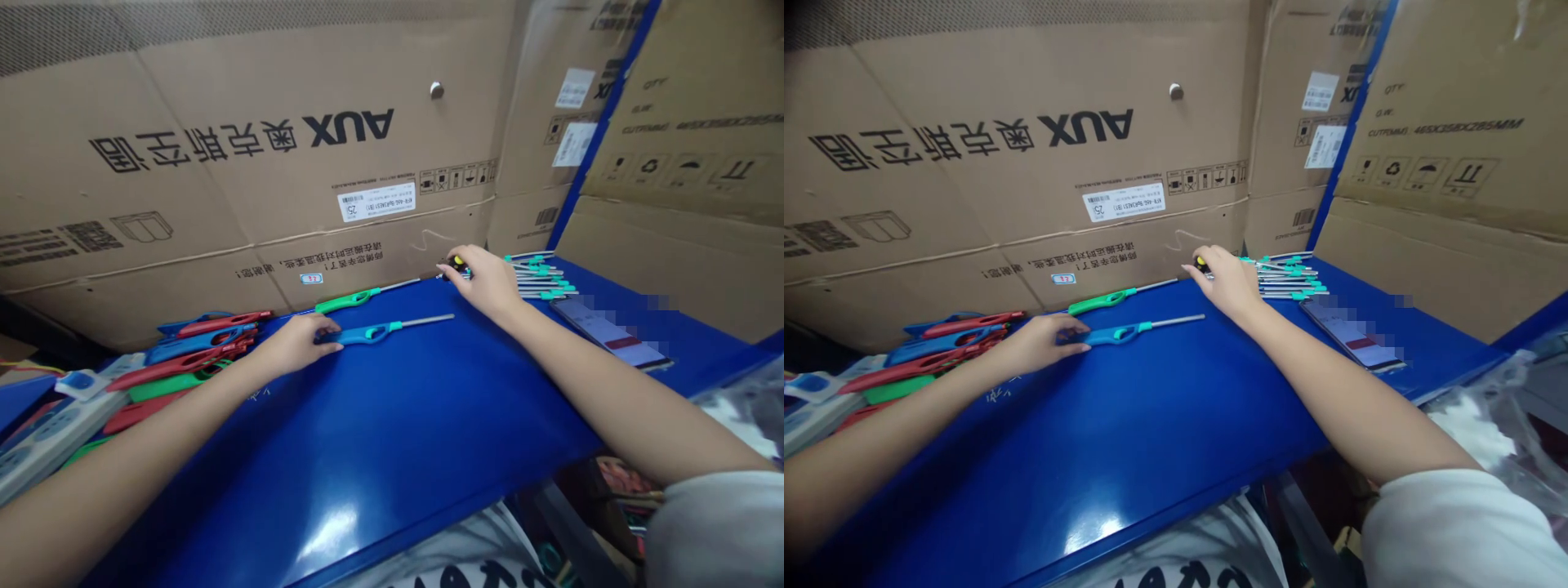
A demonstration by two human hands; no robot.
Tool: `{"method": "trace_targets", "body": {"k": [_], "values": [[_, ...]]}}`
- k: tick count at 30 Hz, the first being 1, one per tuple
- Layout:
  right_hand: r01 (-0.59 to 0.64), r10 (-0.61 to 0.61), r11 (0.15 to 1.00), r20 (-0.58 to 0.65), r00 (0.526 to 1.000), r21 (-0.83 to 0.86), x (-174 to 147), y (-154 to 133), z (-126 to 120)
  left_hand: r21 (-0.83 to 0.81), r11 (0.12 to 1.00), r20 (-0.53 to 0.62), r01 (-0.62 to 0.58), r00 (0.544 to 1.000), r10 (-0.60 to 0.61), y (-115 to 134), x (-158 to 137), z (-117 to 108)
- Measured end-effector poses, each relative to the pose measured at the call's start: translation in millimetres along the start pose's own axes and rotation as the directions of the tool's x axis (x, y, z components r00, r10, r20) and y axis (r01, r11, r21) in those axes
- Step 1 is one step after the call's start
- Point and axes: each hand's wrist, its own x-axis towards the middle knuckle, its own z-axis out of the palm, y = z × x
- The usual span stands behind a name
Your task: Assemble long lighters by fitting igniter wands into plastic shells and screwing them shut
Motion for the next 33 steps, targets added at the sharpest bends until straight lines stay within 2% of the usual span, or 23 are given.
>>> {"method": "trace_targets", "body": {"k": [5,9,13,17,22,23,25,26,28,30,33], "values": [[-0.046,0.048,0.998,0.062,0.997,-0.038,3,6,1,0.053,0.993,-0.048,0.104,0.994,-0.102,-30,22,-7],[-0.076,0.094,0.992,0.183,0.979,-0.104,2,4,3,0.074,0.989,-0.083,0.131,0.989,-0.125,-38,28,-4],[-0.109,0.186,0.965,0.333,0.924,-0.237,1,2,6,0.093,0.990,-0.111,0.104,0.989,-0.093,-38,29,0],[-0.119,0.243,0.949,0.439,0.865,-0.290,-3,2,11,0.115,0.991,-0.148,0.066,0.988,-0.048,-33,20,-3],[-0.102,0.268,0.948,0.577,0.771,-0.303,-8,1,17,0.167,0.984,-0.207,0.065,0.978,-0.029,-27,-7,-31],[-0.104,0.275,0.946,0.591,0.758,-0.306,-8,1,17,0.185,0.978,-0.226,0.098,0.973,-0.054,-28,-14,-40],[-0.109,0.282,0.946,0.605,0.745,-0.307,-8,1,16,0.201,0.953,-0.192,0.229,0.963,-0.190,-34,-28,-62],[-0.112,0.284,0.946,0.607,0.743,-0.306,-7,1,15,0.197,0.930,-0.159,0.311,0.946,-0.282,-39,-36,-73],[-0.112,0.278,0.947,0.586,0.761,-0.302,-7,-1,12,0.211,0.890,-0.171,0.405,0.912,-0.374,-50,-51,-93],[-0.082,0.208,0.963,0.517,0.830,-0.255,-7,-4,10,0.235,0.862,-0.193,0.450,0.890,-0.412,-61,-64,-106],[0.000,0.052,0.992,0.402,0.914,-0.127,-9,-15,9,0.269,0.844,-0.143,0.463,0.886,-0.441,-74,-78,-111]]}}
